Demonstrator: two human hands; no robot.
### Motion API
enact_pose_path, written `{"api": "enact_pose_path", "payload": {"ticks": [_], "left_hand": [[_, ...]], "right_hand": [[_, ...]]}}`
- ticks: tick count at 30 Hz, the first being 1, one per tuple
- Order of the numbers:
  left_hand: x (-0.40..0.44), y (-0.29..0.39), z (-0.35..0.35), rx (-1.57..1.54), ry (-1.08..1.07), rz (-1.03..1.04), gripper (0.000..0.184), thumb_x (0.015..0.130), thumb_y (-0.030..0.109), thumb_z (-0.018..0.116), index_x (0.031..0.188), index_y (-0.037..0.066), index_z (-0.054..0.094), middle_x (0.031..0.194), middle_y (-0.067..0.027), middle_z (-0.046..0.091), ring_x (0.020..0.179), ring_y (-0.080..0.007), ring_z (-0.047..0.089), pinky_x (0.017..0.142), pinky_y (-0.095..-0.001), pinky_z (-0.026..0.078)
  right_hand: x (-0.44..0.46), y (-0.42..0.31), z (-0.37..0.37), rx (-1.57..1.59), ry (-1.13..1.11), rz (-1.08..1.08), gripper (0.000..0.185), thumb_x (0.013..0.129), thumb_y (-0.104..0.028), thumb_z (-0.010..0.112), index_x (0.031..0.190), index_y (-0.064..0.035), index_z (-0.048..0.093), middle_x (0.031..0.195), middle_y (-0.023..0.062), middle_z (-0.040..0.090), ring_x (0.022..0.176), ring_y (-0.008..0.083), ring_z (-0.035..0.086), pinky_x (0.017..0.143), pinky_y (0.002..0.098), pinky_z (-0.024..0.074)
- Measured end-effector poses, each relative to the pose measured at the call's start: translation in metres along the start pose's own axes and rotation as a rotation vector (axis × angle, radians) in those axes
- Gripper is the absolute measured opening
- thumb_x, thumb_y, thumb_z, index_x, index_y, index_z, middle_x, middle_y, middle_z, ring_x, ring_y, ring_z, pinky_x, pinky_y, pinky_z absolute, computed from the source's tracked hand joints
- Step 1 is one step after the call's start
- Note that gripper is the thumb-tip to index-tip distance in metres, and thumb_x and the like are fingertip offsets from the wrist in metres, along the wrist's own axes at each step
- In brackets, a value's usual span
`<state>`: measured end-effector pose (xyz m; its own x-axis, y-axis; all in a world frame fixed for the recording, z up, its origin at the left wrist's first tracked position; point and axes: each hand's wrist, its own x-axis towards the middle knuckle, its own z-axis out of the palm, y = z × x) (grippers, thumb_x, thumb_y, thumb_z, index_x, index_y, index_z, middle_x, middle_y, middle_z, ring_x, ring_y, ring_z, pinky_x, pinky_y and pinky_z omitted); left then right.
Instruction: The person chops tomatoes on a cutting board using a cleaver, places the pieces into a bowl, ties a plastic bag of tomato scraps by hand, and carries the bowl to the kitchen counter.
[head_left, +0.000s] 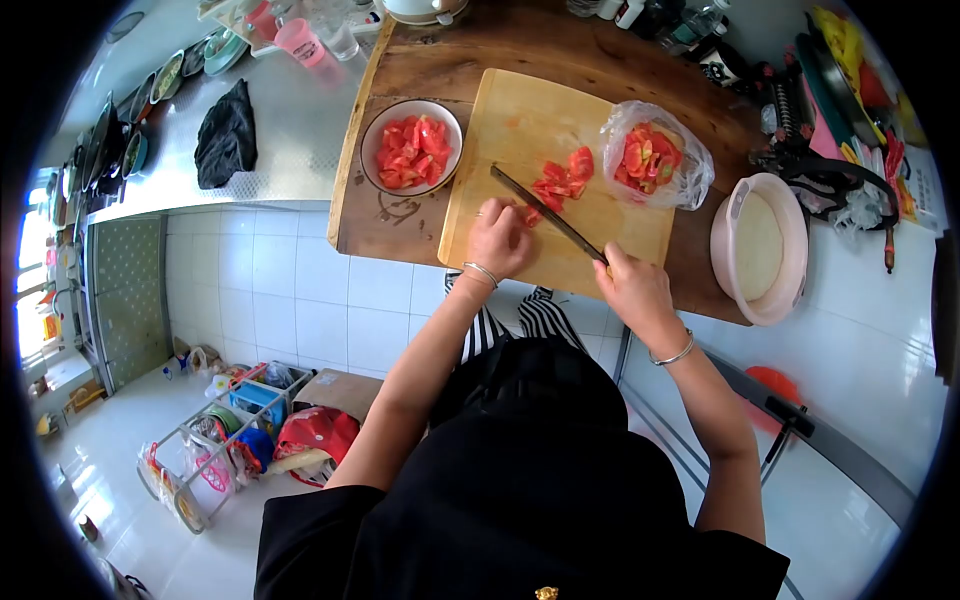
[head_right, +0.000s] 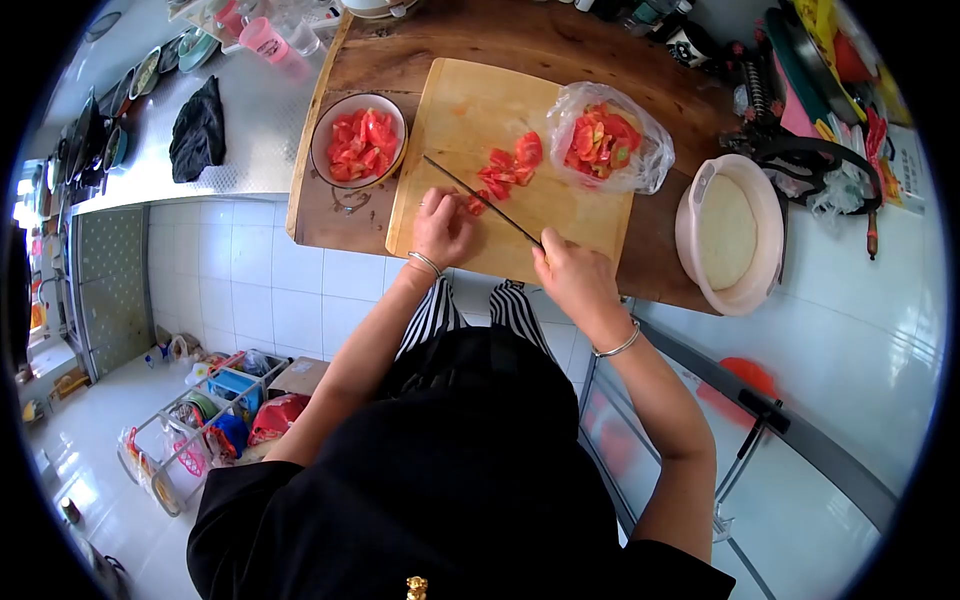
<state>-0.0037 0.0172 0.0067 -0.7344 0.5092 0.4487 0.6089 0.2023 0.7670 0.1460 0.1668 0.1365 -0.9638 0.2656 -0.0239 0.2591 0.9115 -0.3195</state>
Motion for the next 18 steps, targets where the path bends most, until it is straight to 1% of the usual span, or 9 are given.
{"api": "enact_pose_path", "payload": {"ticks": [2,4,5,8,11,14,15,16,18], "left_hand": [[0.003,0.005,0.000,-0.025,-0.009,0.038,0.017,0.071,0.004,0.067,0.086,0.005,0.059,0.090,-0.0120,0.058,0.083,-0.0330,0.057,0.072,-0.0400,0.049],[0.003,0.004,0.003,-0.021,-0.032,0.015,0.017,0.071,0.005,0.068,0.085,0.006,0.059,0.089,-0.0116,0.058,0.083,-0.0326,0.057,0.071,-0.0400,0.049],[0.003,0.003,0.003,-0.013,-0.054,-0.004,0.018,0.071,0.006,0.069,0.085,0.006,0.059,0.088,-0.0111,0.058,0.083,-0.0322,0.057,0.071,-0.0400,0.049],[0.000,0.000,0.004,-0.007,-0.097,-0.034,0.018,0.070,0.006,0.070,0.085,0.006,0.059,0.087,-0.0101,0.058,0.083,-0.0318,0.057,0.070,-0.0399,0.049],[0.003,-0.001,0.007,-0.004,-0.130,0.084,0.016,0.072,0.005,0.069,0.085,0.006,0.059,0.087,-0.0102,0.058,0.084,-0.0319,0.057,0.070,-0.0399,0.049],[0.014,0.004,0.010,-0.018,-0.160,0.114,0.015,0.074,0.007,0.068,0.086,0.006,0.059,0.091,-0.0105,0.059,0.084,-0.0326,0.057,0.073,-0.0415,0.049],[0.017,0.007,0.010,-0.041,-0.174,0.122,0.015,0.074,0.008,0.067,0.087,0.006,0.059,0.092,-0.0107,0.060,0.085,-0.0329,0.057,0.074,-0.0419,0.048],[0.028,0.014,0.010,-0.040,-0.147,0.072,0.016,0.075,0.009,0.067,0.090,0.006,0.060,0.095,-0.0115,0.061,0.088,-0.0329,0.058,0.077,-0.0418,0.048],[0.048,0.000,0.023,0.002,-0.138,0.080,0.017,0.076,0.010,0.067,0.091,0.006,0.061,0.095,-0.0120,0.062,0.090,-0.0326,0.059,0.078,-0.0421,0.048]], "right_hand": [[0.002,-0.001,0.003,-0.017,0.000,-0.021,0.021,0.087,-0.021,0.062,0.082,-0.0060,0.049,0.060,0.0136,0.059,0.054,0.0349,0.060,0.047,0.0450,0.0461],[0.009,0.000,0.017,-0.031,-0.102,0.043,0.021,0.087,-0.021,0.062,0.081,-0.0057,0.049,0.059,0.0137,0.059,0.054,0.0344,0.060,0.047,0.0444,0.0460],[0.010,0.002,0.029,-0.029,-0.104,0.041,0.021,0.087,-0.021,0.062,0.081,-0.0057,0.049,0.059,0.0137,0.059,0.054,0.0344,0.060,0.047,0.0444,0.0460],[0.011,0.011,0.056,-0.051,0.010,0.029,0.021,0.088,-0.022,0.061,0.081,-0.0053,0.049,0.058,0.0138,0.059,0.053,0.0344,0.059,0.047,0.0442,0.0458],[0.009,0.021,0.054,-0.017,0.118,0.017,0.023,0.088,-0.025,0.061,0.079,-0.0066,0.049,0.055,0.0123,0.058,0.051,0.0327,0.060,0.047,0.0434,0.0474],[0.004,0.020,0.047,0.063,0.172,0.085,0.023,0.089,-0.025,0.061,0.080,-0.0065,0.050,0.055,0.0133,0.057,0.050,0.0343,0.059,0.046,0.0450,0.0455],[0.000,0.016,0.040,0.139,0.192,0.155,0.023,0.089,-0.025,0.061,0.081,-0.0063,0.050,0.055,0.0139,0.056,0.051,0.0353,0.058,0.046,0.0460,0.0444],[-0.004,0.017,0.033,0.213,0.226,0.229,0.023,0.089,-0.025,0.061,0.082,-0.0061,0.050,0.055,0.0146,0.056,0.051,0.0364,0.058,0.046,0.0469,0.0434],[-0.010,0.024,0.032,0.241,0.252,0.269,0.023,0.089,-0.025,0.061,0.083,-0.0060,0.050,0.055,0.0154,0.056,0.052,0.0376,0.058,0.047,0.0475,0.0428]]}}
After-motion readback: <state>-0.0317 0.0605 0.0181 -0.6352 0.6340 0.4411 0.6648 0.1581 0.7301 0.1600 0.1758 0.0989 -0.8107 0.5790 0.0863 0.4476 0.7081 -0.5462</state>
